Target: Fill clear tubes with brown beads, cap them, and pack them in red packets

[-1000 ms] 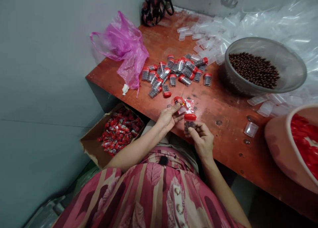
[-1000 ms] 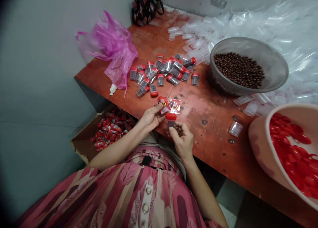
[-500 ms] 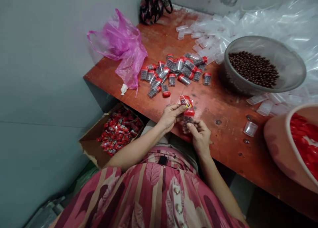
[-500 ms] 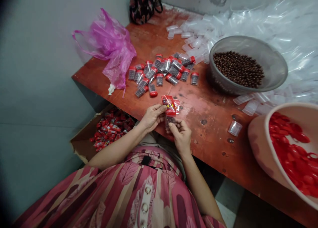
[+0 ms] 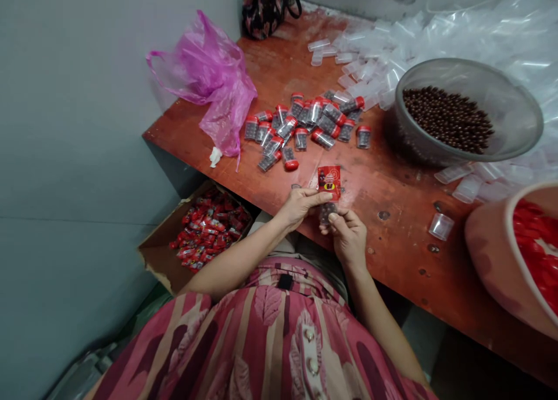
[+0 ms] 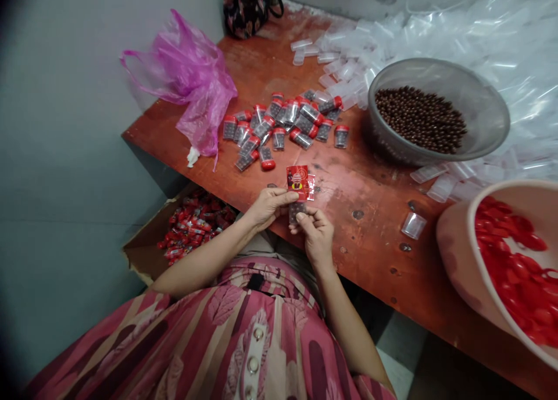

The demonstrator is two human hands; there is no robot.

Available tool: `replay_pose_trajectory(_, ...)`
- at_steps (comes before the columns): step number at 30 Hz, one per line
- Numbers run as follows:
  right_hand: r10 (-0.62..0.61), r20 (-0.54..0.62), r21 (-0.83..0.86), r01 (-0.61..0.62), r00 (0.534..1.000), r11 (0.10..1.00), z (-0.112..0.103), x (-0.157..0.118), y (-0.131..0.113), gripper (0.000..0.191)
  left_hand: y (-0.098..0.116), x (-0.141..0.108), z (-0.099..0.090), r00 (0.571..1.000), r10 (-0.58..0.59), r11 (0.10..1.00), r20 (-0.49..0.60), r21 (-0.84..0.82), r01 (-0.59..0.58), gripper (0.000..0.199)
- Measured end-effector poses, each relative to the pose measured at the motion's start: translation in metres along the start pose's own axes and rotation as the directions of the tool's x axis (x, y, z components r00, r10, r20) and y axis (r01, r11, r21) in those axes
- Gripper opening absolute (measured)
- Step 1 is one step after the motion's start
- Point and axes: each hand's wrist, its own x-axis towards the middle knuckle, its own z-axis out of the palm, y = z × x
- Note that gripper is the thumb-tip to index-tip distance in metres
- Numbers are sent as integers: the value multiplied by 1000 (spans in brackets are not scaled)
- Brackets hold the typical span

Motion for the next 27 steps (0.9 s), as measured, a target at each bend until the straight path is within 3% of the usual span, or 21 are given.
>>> replay_pose_trajectory(4,-107,-79,-139,96,991,986,1,0,1,24,-2,-1,1,997,50,999,-61,21,-49,37)
replay_pose_trajectory(9,74,35,107,-77,997,991,3,5,0,25,-1,-1,3,999,32,999,-35,14,-31,36)
replay_pose_trajectory(15,-89,-103,-86,80,991,993,6,3,-3,26,-12,1,2,983,132,989,-129,81,-122,32)
replay_pose_trajectory(19,-24,-47,-23,23,999,999,8,3,-2,29,-13,0,1,984,132,988,-120,101,-121,33)
replay_pose_trajectory(24,-116,-69,-164,103,991,981,9,2,-4,30,-9,-2,4,980,146,989,-136,28,-143,35)
replay_pose_trajectory(27,-38,-28,-26,38,999,999,10,4,-4,31,-11,-4,3,995,86,996,-53,9,-85,37)
